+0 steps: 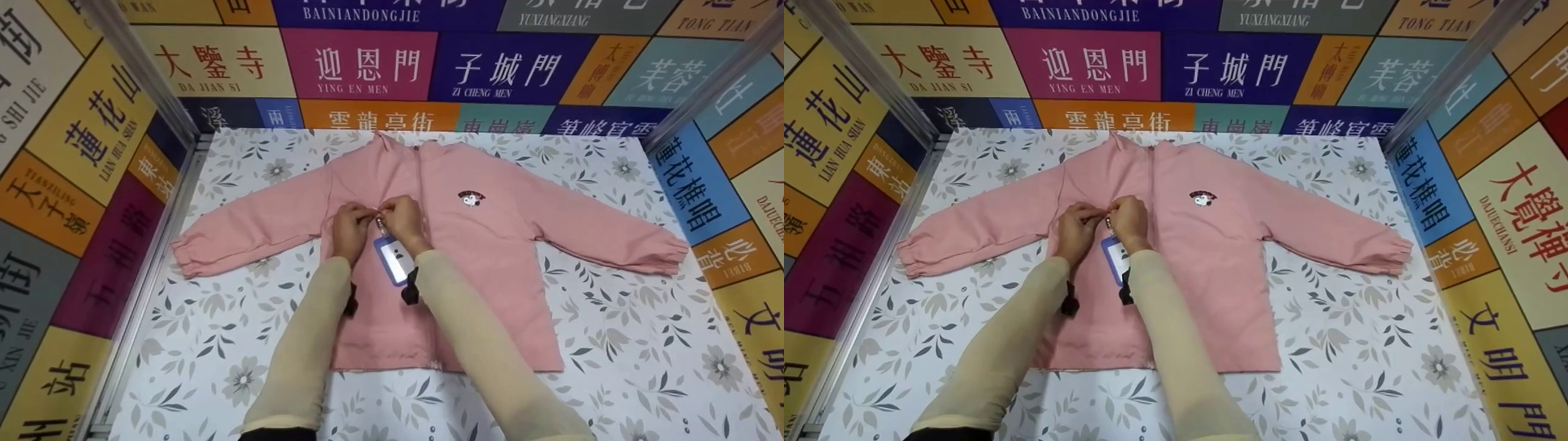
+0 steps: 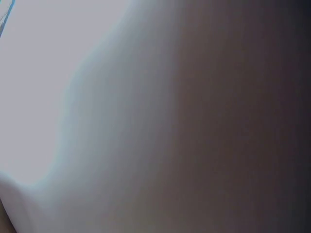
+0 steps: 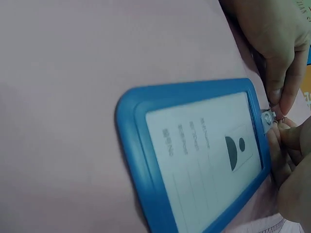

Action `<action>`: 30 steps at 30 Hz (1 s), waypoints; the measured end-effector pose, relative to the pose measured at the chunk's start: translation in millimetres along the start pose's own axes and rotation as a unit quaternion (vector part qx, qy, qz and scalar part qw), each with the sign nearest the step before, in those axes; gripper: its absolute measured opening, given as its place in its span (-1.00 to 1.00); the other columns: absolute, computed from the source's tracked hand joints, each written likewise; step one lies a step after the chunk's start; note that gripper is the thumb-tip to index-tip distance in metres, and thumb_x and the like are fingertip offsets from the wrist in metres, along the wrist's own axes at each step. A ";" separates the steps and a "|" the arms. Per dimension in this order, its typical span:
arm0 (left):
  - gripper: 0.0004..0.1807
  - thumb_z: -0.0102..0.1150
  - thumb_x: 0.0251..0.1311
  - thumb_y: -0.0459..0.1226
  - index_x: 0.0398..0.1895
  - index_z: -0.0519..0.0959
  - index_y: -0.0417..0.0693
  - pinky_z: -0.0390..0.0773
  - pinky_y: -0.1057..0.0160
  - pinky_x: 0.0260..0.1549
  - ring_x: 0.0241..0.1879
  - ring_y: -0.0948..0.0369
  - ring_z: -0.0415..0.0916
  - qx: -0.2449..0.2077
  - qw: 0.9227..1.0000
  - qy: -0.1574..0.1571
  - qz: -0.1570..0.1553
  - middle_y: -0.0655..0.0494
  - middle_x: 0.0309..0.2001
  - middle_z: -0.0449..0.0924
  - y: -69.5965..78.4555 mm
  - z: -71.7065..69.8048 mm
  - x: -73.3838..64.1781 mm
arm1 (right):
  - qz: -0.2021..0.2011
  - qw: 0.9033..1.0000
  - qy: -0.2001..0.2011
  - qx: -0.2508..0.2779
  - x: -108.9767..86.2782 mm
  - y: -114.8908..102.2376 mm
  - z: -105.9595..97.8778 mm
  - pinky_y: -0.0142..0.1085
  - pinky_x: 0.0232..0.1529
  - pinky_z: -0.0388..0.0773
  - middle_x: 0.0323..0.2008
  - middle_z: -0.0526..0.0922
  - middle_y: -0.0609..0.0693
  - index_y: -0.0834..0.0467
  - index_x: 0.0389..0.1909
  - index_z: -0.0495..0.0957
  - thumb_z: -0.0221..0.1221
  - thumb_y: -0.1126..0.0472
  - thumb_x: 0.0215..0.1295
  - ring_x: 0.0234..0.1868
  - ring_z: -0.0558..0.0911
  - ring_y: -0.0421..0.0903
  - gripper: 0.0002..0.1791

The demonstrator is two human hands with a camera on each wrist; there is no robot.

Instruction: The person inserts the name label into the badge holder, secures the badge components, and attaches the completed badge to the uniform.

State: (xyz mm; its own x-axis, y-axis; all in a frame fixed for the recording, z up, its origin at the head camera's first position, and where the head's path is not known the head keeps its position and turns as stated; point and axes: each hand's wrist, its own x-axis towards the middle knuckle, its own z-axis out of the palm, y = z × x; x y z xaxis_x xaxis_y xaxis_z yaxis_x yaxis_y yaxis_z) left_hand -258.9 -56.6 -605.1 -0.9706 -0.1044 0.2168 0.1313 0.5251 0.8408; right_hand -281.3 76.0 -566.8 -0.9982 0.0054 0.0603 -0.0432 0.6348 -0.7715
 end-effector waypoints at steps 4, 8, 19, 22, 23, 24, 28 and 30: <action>-0.77 0.15 0.29 -0.43 -0.17 0.78 -0.04 0.48 0.15 0.00 -0.13 0.10 0.51 -0.008 1.000 -0.001 0.012 0.00 -0.20 0.65 1.4 0.3 -0.6 | -0.007 1.000 -0.001 0.014 1.3 1.0 -1.1 -0.34 -0.28 0.59 -0.34 0.80 0.12 0.26 -0.35 0.77 0.21 0.43 0.16 -0.33 0.71 -0.07 -0.83; -0.76 0.15 0.26 -0.47 -0.19 0.77 -0.06 0.49 0.16 0.00 -0.13 0.11 0.51 -0.013 1.000 0.005 0.020 0.01 -0.21 0.64 -1.2 0.3 0.4 | 0.021 0.997 -0.029 0.070 2.8 1.0 -3.5 -0.47 -0.50 0.48 -0.37 0.78 0.21 0.33 -0.34 0.75 0.15 0.49 0.17 -0.49 0.63 -0.14 -0.81; -0.74 0.07 0.32 -0.47 -0.14 0.74 -0.08 0.49 0.16 0.13 -0.04 0.12 0.53 -0.007 1.000 -0.016 0.016 0.03 -0.14 0.66 -3.7 -5.3 2.0 | 0.107 0.974 -0.068 0.188 2.4 -2.3 -2.5 -0.45 -0.62 0.50 -0.52 0.64 0.10 0.41 -0.30 0.66 -0.01 0.55 0.19 -0.60 0.57 -0.18 -0.75; -0.75 0.11 0.30 -0.47 -0.12 0.73 -0.08 0.49 0.14 0.15 -0.01 0.10 0.54 0.003 0.999 -0.029 0.025 0.01 -0.12 0.67 -3.4 -6.5 1.3 | 0.103 0.968 -0.058 0.221 1.8 -2.3 1.5 -0.43 -0.57 0.53 -0.51 0.63 0.14 0.45 -0.28 0.59 -0.02 0.58 0.19 -0.59 0.57 -0.16 -0.79; -0.75 0.13 0.29 -0.46 -0.11 0.73 -0.09 0.48 0.14 0.15 0.00 0.08 0.54 0.008 0.999 -0.034 0.031 0.00 -0.11 0.67 -3.3 -6.8 1.4 | 0.101 0.966 -0.054 0.232 1.7 -2.2 2.6 -0.42 -0.56 0.53 -0.50 0.62 0.16 0.46 -0.27 0.56 -0.02 0.59 0.19 -0.58 0.57 -0.14 -0.80; -0.76 0.13 0.29 -0.45 -0.10 0.73 -0.09 0.48 0.13 0.16 0.00 0.08 0.54 0.014 0.999 -0.040 0.035 -0.01 -0.11 0.67 -2.8 -7.2 1.3 | 0.098 0.964 -0.050 0.242 1.6 -2.2 3.7 -0.41 -0.55 0.54 -0.49 0.62 0.19 0.47 -0.25 0.54 -0.01 0.61 0.18 -0.58 0.57 -0.12 -0.80; -0.76 0.15 0.30 -0.42 -0.07 0.72 -0.07 0.48 0.14 0.16 0.00 0.09 0.55 0.035 0.997 -0.050 0.038 0.01 -0.10 0.69 -1.2 -9.5 1.9 | 0.071 0.974 -0.036 0.213 0.8 -2.4 5.2 -0.40 -0.53 0.55 -0.39 0.67 0.26 0.44 -0.18 0.60 0.00 0.62 0.20 -0.54 0.60 -0.08 -0.74; -0.76 0.14 0.32 -0.40 -0.05 0.72 -0.06 0.49 0.14 0.16 0.01 0.10 0.56 0.040 0.998 -0.048 0.029 0.03 -0.09 0.70 -0.2 -10.9 1.6 | 0.058 0.980 -0.037 0.184 -0.1 -2.7 4.9 -0.42 -0.52 0.55 -0.33 0.71 0.28 0.39 -0.15 0.64 0.02 0.60 0.21 -0.51 0.62 -0.08 -0.71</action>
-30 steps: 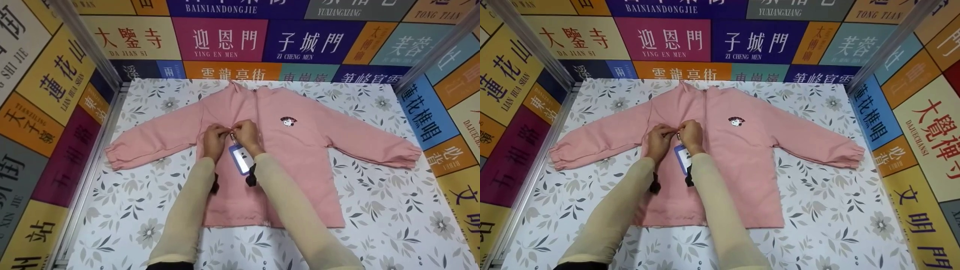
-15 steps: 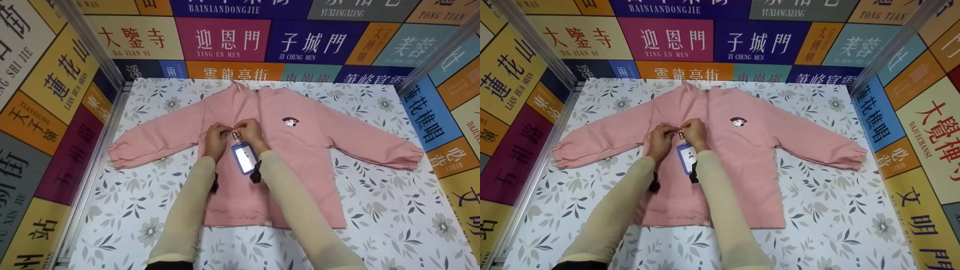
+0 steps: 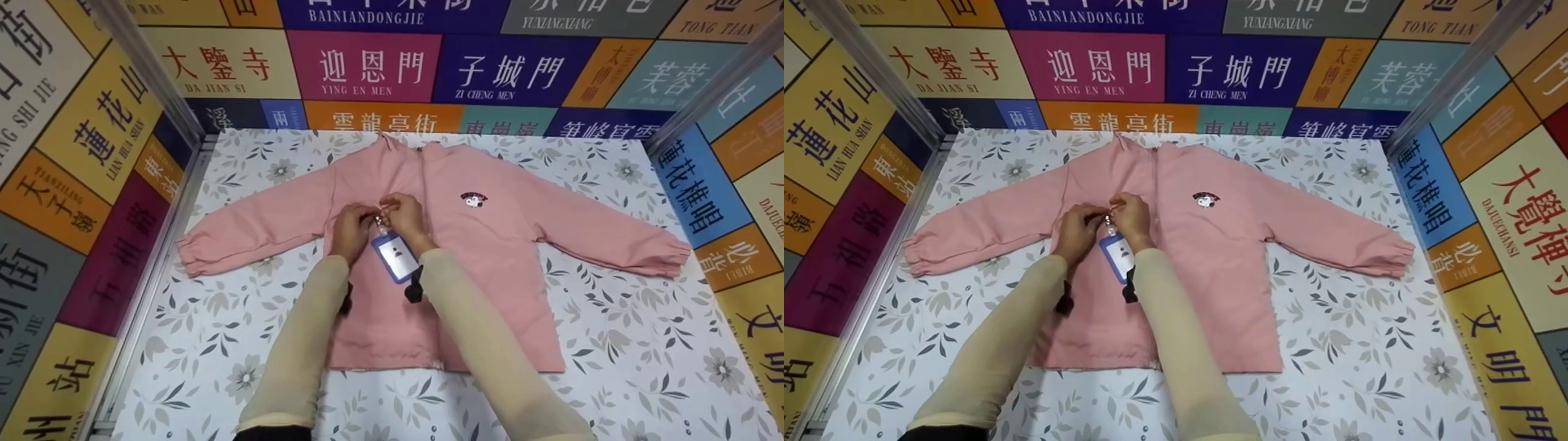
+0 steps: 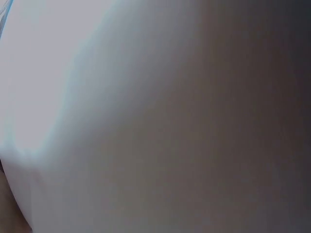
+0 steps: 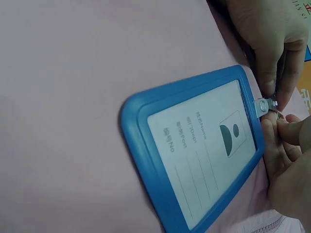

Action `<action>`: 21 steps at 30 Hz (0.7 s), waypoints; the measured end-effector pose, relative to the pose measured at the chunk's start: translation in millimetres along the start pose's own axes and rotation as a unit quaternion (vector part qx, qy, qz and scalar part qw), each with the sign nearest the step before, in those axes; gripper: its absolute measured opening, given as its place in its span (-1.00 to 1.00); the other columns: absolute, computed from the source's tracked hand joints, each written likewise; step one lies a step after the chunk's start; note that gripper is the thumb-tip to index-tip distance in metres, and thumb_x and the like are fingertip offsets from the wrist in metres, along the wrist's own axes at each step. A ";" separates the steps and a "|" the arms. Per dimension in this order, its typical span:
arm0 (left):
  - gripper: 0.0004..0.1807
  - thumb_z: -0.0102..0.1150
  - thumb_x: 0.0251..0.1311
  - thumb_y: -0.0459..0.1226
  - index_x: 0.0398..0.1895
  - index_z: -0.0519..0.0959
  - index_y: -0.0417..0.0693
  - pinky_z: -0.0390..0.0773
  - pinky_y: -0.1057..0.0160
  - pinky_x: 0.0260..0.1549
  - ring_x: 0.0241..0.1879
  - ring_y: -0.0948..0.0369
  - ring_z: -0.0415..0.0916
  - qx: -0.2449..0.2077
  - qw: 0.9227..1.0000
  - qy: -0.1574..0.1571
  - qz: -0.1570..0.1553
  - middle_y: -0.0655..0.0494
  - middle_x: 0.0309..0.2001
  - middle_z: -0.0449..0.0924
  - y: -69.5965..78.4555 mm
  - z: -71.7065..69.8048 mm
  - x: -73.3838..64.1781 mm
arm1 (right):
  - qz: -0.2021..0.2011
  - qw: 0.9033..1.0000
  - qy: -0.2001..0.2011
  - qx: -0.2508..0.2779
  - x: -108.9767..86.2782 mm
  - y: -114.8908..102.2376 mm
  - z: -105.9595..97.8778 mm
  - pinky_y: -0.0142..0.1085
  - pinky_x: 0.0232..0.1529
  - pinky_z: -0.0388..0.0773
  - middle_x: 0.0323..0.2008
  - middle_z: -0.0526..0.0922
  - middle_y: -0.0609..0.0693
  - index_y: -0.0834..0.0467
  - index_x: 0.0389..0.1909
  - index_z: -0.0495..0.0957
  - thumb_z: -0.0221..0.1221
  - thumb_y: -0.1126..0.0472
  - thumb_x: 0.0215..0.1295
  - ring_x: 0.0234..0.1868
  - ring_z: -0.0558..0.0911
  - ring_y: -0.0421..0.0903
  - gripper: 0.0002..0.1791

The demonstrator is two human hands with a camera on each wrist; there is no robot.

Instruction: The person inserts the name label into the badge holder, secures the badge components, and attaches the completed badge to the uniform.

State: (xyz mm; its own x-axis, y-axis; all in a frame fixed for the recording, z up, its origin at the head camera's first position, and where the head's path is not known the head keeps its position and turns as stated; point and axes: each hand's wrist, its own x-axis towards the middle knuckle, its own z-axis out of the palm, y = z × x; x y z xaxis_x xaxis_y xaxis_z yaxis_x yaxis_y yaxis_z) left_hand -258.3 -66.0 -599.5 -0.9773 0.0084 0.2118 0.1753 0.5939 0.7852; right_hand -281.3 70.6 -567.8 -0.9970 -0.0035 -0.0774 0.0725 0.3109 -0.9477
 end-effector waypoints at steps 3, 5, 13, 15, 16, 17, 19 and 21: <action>-0.76 0.14 0.34 -0.37 -0.02 0.70 -0.04 0.52 0.16 0.15 0.00 0.13 0.58 0.002 1.000 0.009 -0.027 0.06 -0.06 0.71 1.3 -1.1 -0.2 | -0.007 1.000 -0.006 -0.024 -1.0 0.0 -1.0 -0.45 -0.53 0.52 -0.27 0.74 0.30 0.38 -0.14 0.68 0.05 0.57 0.24 -0.49 0.63 -0.07 -0.72; -0.79 0.16 0.34 -0.32 -0.04 0.70 0.00 0.54 0.19 0.10 -0.05 0.17 0.59 0.009 0.998 0.020 -0.052 0.10 -0.09 0.71 1.8 -1.3 -0.3 | -0.005 1.000 -0.009 -0.022 -1.4 0.2 -1.5 -0.46 -0.53 0.49 -0.27 0.74 0.32 0.38 -0.14 0.69 0.06 0.57 0.25 -0.48 0.62 -0.07 -0.72; -0.91 0.24 0.26 -0.29 -0.30 0.73 0.03 0.55 0.16 -0.07 -0.21 0.17 0.57 0.052 0.993 0.063 -0.090 0.13 -0.28 0.69 4.7 -1.6 3.5 | 0.000 1.000 0.003 -0.017 -1.7 1.0 -2.9 -0.50 -0.50 0.49 -0.23 0.76 0.27 0.34 -0.15 0.72 0.08 0.56 0.22 -0.41 0.68 -0.01 -0.71; -0.89 0.22 0.25 -0.31 -0.32 0.74 0.01 0.54 0.14 -0.09 -0.22 0.16 0.58 0.062 0.992 0.067 -0.089 0.11 -0.30 0.69 6.1 -0.8 4.4 | -0.008 1.000 -0.001 -0.021 -1.1 1.8 -3.4 -0.52 -0.53 0.46 -0.24 0.76 0.29 0.35 -0.16 0.72 0.07 0.57 0.21 -0.43 0.67 -0.01 -0.70; -0.88 0.21 0.25 -0.32 -0.33 0.74 0.01 0.55 0.14 -0.09 -0.23 0.16 0.57 0.064 0.991 0.067 -0.091 0.11 -0.31 0.69 7.0 -0.3 4.7 | -0.009 1.000 -0.005 -0.018 -1.1 2.1 -3.7 -0.53 -0.53 0.45 -0.25 0.76 0.30 0.36 -0.16 0.72 0.05 0.58 0.21 -0.44 0.66 -0.02 -0.69; -0.87 0.20 0.26 -0.33 -0.33 0.74 0.01 0.55 0.15 -0.09 -0.23 0.16 0.57 0.064 0.991 0.066 -0.093 0.11 -0.31 0.69 7.7 -0.1 5.1 | -0.011 1.000 -0.010 -0.012 -1.1 2.3 -4.2 -0.52 -0.54 0.44 -0.26 0.75 0.32 0.37 -0.17 0.71 0.03 0.59 0.20 -0.46 0.64 -0.03 -0.68; -0.85 0.18 0.27 -0.32 -0.35 0.73 0.03 0.55 0.15 -0.09 -0.24 0.17 0.57 0.066 0.991 0.062 -0.097 0.12 -0.32 0.68 9.1 -0.1 5.8 | -0.013 1.000 -0.019 -0.004 -1.3 2.9 -5.0 -0.51 -0.54 0.44 -0.28 0.74 0.34 0.39 -0.17 0.71 0.00 0.61 0.20 -0.48 0.62 -0.04 -0.66; -0.84 0.18 0.29 -0.31 -0.35 0.73 0.04 0.55 0.16 -0.08 -0.24 0.18 0.56 0.064 0.991 0.056 -0.100 0.13 -0.32 0.68 10.8 -0.6 6.5 | -0.016 1.000 -0.023 -0.002 -1.5 3.5 -5.7 -0.50 -0.54 0.44 -0.30 0.74 0.33 0.39 -0.18 0.71 -0.03 0.62 0.18 -0.48 0.60 -0.06 -0.64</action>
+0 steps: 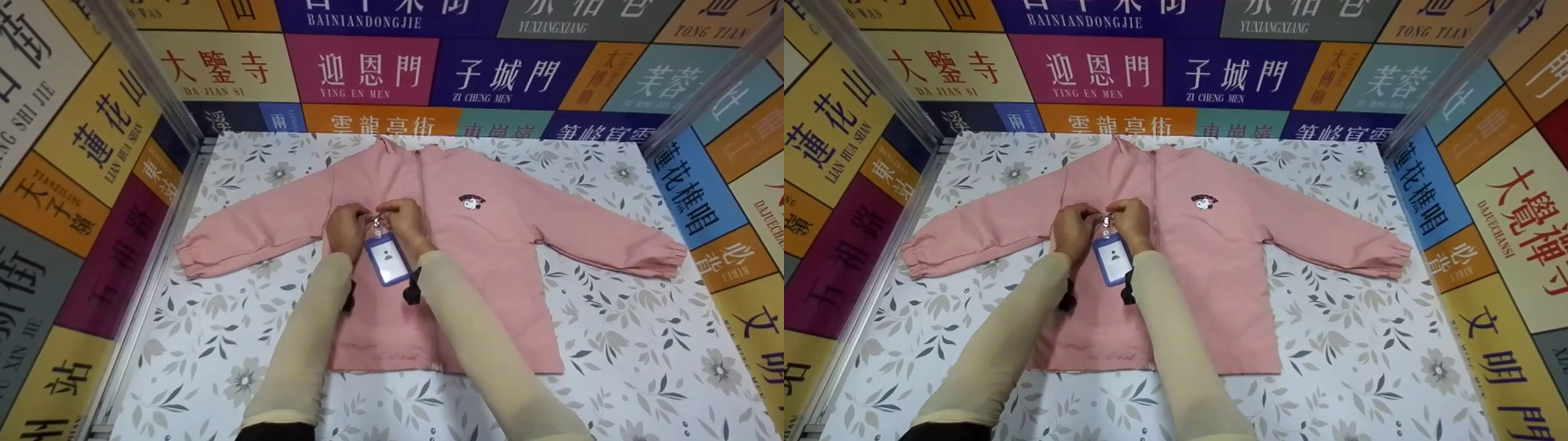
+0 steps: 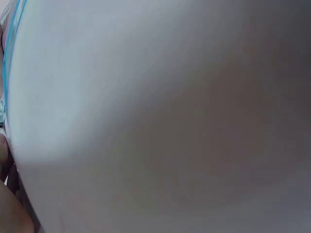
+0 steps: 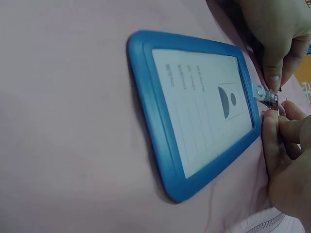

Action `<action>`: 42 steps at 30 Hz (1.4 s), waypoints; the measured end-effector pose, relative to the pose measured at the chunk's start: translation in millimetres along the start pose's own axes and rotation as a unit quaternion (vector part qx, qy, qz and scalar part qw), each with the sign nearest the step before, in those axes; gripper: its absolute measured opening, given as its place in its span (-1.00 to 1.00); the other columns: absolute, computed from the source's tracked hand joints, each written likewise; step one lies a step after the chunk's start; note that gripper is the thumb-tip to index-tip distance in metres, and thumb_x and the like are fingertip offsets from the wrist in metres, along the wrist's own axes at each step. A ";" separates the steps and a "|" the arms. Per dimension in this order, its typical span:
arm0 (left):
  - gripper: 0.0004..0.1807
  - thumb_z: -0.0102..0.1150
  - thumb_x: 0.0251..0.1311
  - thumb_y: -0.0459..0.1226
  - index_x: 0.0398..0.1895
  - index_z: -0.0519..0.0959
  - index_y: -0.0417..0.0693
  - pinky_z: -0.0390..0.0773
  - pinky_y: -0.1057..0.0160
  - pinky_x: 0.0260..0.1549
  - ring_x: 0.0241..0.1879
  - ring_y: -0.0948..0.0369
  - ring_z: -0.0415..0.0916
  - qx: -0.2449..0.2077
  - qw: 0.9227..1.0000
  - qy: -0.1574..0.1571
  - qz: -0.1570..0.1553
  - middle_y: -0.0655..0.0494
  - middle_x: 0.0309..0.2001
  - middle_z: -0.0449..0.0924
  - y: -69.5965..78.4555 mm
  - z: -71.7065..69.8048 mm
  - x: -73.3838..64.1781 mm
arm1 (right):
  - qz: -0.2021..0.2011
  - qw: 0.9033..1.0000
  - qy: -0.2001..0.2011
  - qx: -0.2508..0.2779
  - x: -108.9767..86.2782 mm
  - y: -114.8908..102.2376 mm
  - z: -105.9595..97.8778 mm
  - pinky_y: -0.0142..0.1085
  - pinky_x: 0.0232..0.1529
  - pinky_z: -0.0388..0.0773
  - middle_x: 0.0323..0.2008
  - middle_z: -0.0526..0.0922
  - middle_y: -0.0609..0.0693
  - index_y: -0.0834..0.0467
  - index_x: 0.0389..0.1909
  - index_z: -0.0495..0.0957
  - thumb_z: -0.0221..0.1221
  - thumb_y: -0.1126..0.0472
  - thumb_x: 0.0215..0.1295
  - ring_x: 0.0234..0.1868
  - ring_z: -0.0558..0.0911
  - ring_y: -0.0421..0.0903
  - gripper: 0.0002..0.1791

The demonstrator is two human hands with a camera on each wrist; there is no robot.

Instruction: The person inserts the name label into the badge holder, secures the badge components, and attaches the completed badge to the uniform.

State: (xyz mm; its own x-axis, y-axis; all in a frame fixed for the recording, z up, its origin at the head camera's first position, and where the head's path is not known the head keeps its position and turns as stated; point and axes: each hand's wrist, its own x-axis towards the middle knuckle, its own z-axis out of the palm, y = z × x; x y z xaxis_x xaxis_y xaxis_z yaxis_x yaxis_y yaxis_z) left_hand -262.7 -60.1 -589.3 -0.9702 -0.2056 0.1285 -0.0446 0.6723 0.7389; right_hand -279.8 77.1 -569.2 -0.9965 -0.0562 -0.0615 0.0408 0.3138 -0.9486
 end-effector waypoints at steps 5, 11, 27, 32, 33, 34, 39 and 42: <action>-0.85 0.19 0.30 -0.30 -0.36 0.73 0.06 0.56 0.16 -0.08 -0.24 0.20 0.56 -0.006 1.000 -0.013 -0.007 0.16 -0.33 0.67 0.0 0.0 1.1 | -0.016 0.999 0.011 -0.039 -0.4 2.5 0.0 -0.53 -0.55 0.41 -0.34 0.75 0.26 0.34 -0.21 0.73 -0.02 0.59 0.18 -0.49 0.59 -0.11 -0.63; -0.86 0.22 0.28 -0.29 -0.38 0.73 0.03 0.57 0.17 -0.13 -0.27 0.17 0.59 -0.011 1.000 -0.015 0.008 0.12 -0.34 0.70 -3.6 0.6 6.9 | -0.019 0.999 0.009 -0.027 -0.7 3.5 1.2 -0.50 -0.55 0.40 -0.39 0.72 0.28 0.35 -0.23 0.73 -0.04 0.61 0.19 -0.50 0.57 -0.08 -0.63; -0.92 0.32 0.18 -0.31 -0.41 0.77 0.01 0.59 0.14 -0.18 -0.29 0.13 0.64 0.006 0.999 -0.023 0.047 0.10 -0.35 0.75 -3.5 -4.2 11.7 | -0.068 0.993 0.005 -0.096 3.0 8.0 1.9 -0.50 -0.41 0.43 -0.30 0.78 0.16 0.29 -0.28 0.76 -0.03 0.62 0.14 -0.31 0.68 -0.02 -0.60; -0.93 0.34 0.19 -0.26 -0.40 0.76 0.01 0.58 0.16 -0.23 -0.33 0.14 0.63 0.001 0.999 -0.034 0.039 0.10 -0.36 0.75 -2.8 -4.0 11.8 | -0.050 0.995 -0.001 -0.087 1.5 7.6 0.3 -0.52 -0.45 0.45 -0.29 0.77 0.18 0.28 -0.21 0.74 -0.03 0.61 0.16 -0.35 0.66 -0.04 -0.59; -0.93 0.33 0.19 -0.26 -0.40 0.76 0.01 0.58 0.16 -0.24 -0.33 0.15 0.63 -0.001 0.999 -0.038 0.038 0.10 -0.36 0.75 -2.7 -4.1 11.8 | -0.043 0.996 -0.001 -0.080 1.0 7.0 -0.1 -0.52 -0.46 0.45 -0.27 0.76 0.19 0.29 -0.18 0.74 -0.02 0.60 0.18 -0.38 0.65 -0.06 -0.61; -0.93 0.32 0.20 -0.26 -0.39 0.76 0.00 0.58 0.16 -0.24 -0.33 0.15 0.62 -0.003 0.998 -0.042 0.039 0.09 -0.36 0.74 -2.3 -4.3 11.8 | -0.036 0.997 -0.002 -0.071 0.4 6.3 -0.5 -0.51 -0.48 0.46 -0.26 0.75 0.20 0.30 -0.15 0.72 0.00 0.59 0.21 -0.40 0.64 -0.07 -0.63; -0.91 0.26 0.24 -0.28 -0.34 0.74 -0.01 0.59 0.17 -0.20 -0.30 0.16 0.62 -0.004 0.998 -0.058 0.036 0.09 -0.33 0.73 -2.6 -6.5 12.2 | -0.018 0.999 -0.003 -0.051 -3.5 1.6 -2.7 -0.47 -0.50 0.50 -0.21 0.72 0.24 0.32 -0.01 0.66 0.08 0.49 0.30 -0.48 0.60 -0.09 -0.69; -0.91 0.26 0.24 -0.30 -0.32 0.74 -0.02 0.60 0.17 -0.15 -0.27 0.15 0.63 -0.010 0.997 -0.060 0.037 0.08 -0.30 0.74 -2.8 -8.7 11.8 | -0.025 0.996 0.003 -0.086 -5.8 1.1 -3.3 -0.45 -0.45 0.51 -0.20 0.73 0.20 0.27 0.02 0.65 0.10 0.45 0.31 -0.42 0.61 -0.10 -0.69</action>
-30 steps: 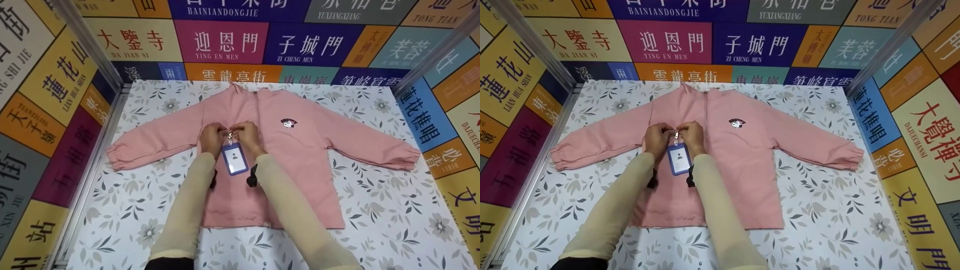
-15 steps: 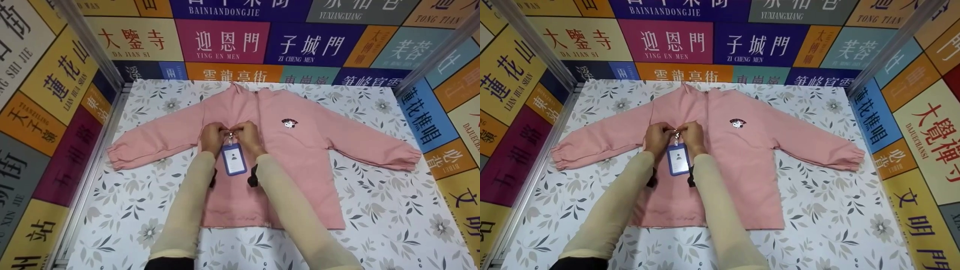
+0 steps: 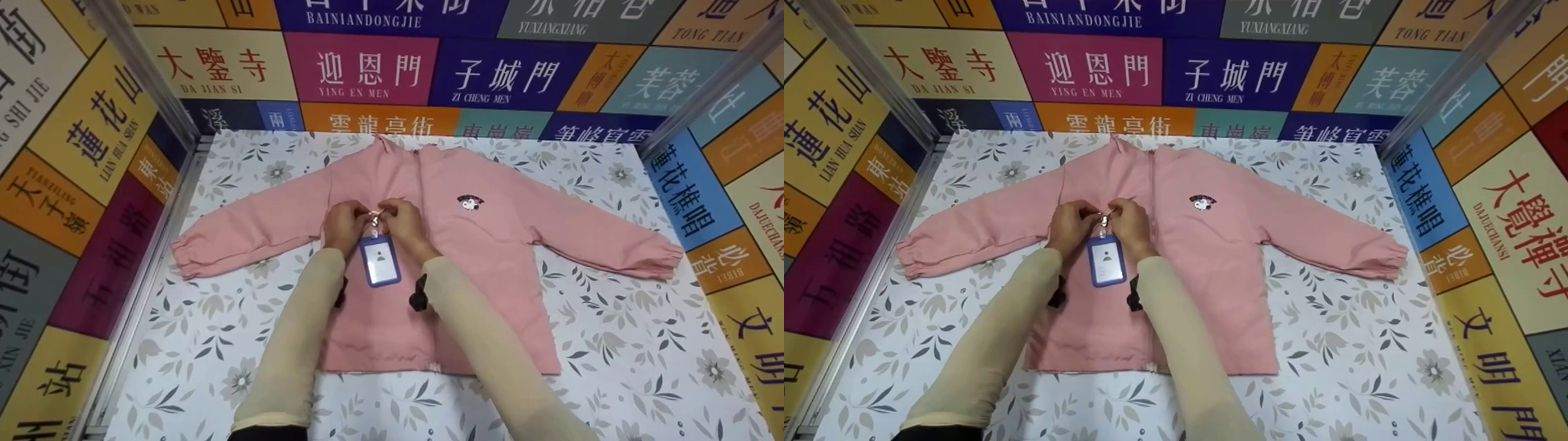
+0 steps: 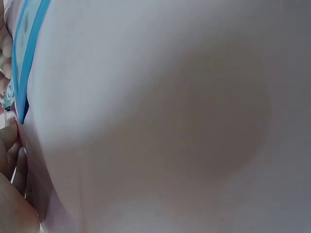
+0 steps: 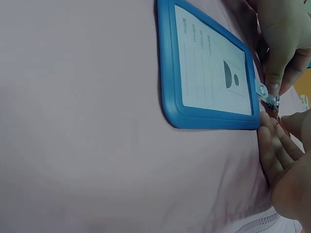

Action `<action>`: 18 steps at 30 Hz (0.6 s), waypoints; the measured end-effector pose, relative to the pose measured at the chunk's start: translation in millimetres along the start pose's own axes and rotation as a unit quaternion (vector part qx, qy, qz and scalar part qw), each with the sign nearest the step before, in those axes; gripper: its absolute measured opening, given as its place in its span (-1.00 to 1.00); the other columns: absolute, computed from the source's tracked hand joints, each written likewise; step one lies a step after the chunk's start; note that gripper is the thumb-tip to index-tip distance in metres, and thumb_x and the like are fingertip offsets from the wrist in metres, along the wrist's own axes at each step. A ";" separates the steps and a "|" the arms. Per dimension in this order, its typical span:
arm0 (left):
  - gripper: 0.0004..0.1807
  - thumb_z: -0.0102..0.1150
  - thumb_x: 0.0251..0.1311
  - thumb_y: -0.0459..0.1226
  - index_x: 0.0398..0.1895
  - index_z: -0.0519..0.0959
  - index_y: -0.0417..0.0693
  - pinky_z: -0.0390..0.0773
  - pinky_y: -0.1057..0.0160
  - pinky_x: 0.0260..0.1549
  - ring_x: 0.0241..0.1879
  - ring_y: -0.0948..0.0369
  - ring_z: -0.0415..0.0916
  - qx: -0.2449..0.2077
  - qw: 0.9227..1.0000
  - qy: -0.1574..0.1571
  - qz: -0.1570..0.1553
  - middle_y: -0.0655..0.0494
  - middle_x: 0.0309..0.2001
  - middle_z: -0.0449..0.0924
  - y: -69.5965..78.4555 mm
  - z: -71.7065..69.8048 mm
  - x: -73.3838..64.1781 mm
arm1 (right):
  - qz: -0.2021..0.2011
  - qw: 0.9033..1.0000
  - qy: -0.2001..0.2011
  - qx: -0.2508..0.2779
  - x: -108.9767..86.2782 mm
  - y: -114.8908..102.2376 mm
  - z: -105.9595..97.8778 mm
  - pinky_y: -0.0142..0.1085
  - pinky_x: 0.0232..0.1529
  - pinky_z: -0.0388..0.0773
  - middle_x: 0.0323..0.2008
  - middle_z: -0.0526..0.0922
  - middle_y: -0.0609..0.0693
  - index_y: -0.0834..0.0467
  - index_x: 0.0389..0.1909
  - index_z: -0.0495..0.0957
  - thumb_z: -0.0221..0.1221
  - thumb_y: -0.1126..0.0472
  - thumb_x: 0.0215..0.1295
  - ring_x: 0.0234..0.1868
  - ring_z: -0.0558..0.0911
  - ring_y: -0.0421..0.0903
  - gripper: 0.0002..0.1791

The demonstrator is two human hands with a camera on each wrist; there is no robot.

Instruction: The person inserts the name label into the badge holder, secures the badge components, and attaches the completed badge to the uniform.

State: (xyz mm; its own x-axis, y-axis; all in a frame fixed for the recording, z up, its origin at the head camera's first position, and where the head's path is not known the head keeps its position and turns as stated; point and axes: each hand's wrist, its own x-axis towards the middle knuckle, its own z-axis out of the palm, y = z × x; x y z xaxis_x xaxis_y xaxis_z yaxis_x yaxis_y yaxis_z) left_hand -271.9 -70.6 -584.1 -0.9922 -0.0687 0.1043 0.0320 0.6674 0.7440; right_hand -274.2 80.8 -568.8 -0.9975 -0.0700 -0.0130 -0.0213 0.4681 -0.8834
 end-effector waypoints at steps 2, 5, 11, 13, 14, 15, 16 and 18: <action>-0.91 0.26 0.24 -0.30 -0.30 0.75 -0.03 0.61 0.16 -0.13 -0.26 0.15 0.64 -0.006 1.000 -0.001 0.002 0.08 -0.29 0.74 0.2 -1.0 -0.9 | -0.003 1.000 0.009 -0.022 -1.6 0.5 -0.3 -0.42 -0.38 0.53 -0.19 0.75 0.17 0.24 0.02 0.66 0.13 0.42 0.31 -0.34 0.64 -0.09 -0.70; -0.90 0.27 0.24 -0.28 -0.27 0.75 -0.04 0.61 0.15 -0.12 -0.24 0.15 0.64 -0.009 1.000 -0.005 0.002 0.07 -0.28 0.74 0.9 -2.8 -2.5 | -0.006 0.999 0.028 -0.039 -3.9 1.1 -0.1 -0.34 -0.27 0.58 -0.17 0.76 0.16 0.23 0.01 0.66 0.16 0.39 0.30 -0.23 0.68 -0.04 -0.71; -0.88 0.29 0.25 -0.24 -0.24 0.74 -0.05 0.61 0.13 -0.11 -0.23 0.13 0.63 0.009 1.000 -0.002 -0.001 0.06 -0.26 0.74 -0.1 -4.0 -4.9 | -0.004 0.997 0.063 -0.045 -8.6 2.1 1.3 -0.33 -0.32 0.58 -0.26 0.76 0.16 0.26 -0.03 0.67 0.13 0.40 0.27 -0.34 0.67 -0.04 -0.71; -0.88 0.27 0.26 -0.24 -0.24 0.74 -0.05 0.61 0.14 -0.11 -0.23 0.13 0.63 0.006 1.000 0.000 -0.004 0.06 -0.26 0.73 -1.1 -3.4 -5.9 | -0.005 0.997 0.069 -0.044 -9.4 2.5 1.8 -0.39 -0.41 0.52 -0.31 0.75 0.16 0.26 -0.06 0.68 0.12 0.41 0.27 -0.42 0.63 -0.08 -0.73; -0.88 0.27 0.26 -0.25 -0.23 0.74 -0.06 0.61 0.14 -0.11 -0.23 0.13 0.62 0.004 1.000 0.002 -0.005 0.06 -0.26 0.73 -1.4 -3.2 -6.2 | -0.006 0.997 0.069 -0.043 -9.5 2.5 1.7 -0.41 -0.46 0.48 -0.34 0.75 0.17 0.26 -0.08 0.68 0.11 0.41 0.27 -0.47 0.60 -0.10 -0.73; -0.88 0.26 0.27 -0.26 -0.23 0.74 -0.06 0.61 0.14 -0.11 -0.23 0.13 0.62 0.001 1.000 0.004 -0.006 0.05 -0.25 0.73 -1.4 -3.4 -6.4 | -0.004 0.997 0.068 -0.040 -9.5 2.3 1.7 -0.44 -0.49 0.45 -0.36 0.75 0.17 0.26 -0.08 0.68 0.11 0.42 0.27 -0.50 0.58 -0.13 -0.73; -0.88 0.26 0.27 -0.26 -0.23 0.73 -0.07 0.61 0.14 -0.11 -0.23 0.13 0.62 -0.002 1.000 0.004 -0.007 0.05 -0.25 0.73 -1.1 -4.0 -6.7 | -0.003 0.997 0.067 -0.039 -9.5 2.1 1.5 -0.45 -0.50 0.42 -0.37 0.74 0.18 0.26 -0.08 0.68 0.11 0.42 0.27 -0.52 0.56 -0.15 -0.73; -0.87 0.25 0.27 -0.26 -0.22 0.73 -0.08 0.60 0.14 -0.11 -0.23 0.13 0.62 -0.004 1.000 0.003 -0.007 0.04 -0.25 0.73 -0.5 -6.0 -6.1 | 0.000 0.998 0.058 -0.032 -9.7 0.8 0.5 -0.45 -0.52 0.43 -0.37 0.73 0.20 0.27 -0.05 0.67 0.10 0.43 0.27 -0.53 0.57 -0.15 -0.71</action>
State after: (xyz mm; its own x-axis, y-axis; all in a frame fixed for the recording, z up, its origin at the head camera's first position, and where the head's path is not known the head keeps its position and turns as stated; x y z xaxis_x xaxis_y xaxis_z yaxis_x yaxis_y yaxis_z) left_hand -265.2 -75.0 -581.1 -0.9917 -0.0822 0.0984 0.0198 0.6600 0.7510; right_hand -264.5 81.5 -569.6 -0.9986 0.0299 0.0444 -0.0221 0.5236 -0.8517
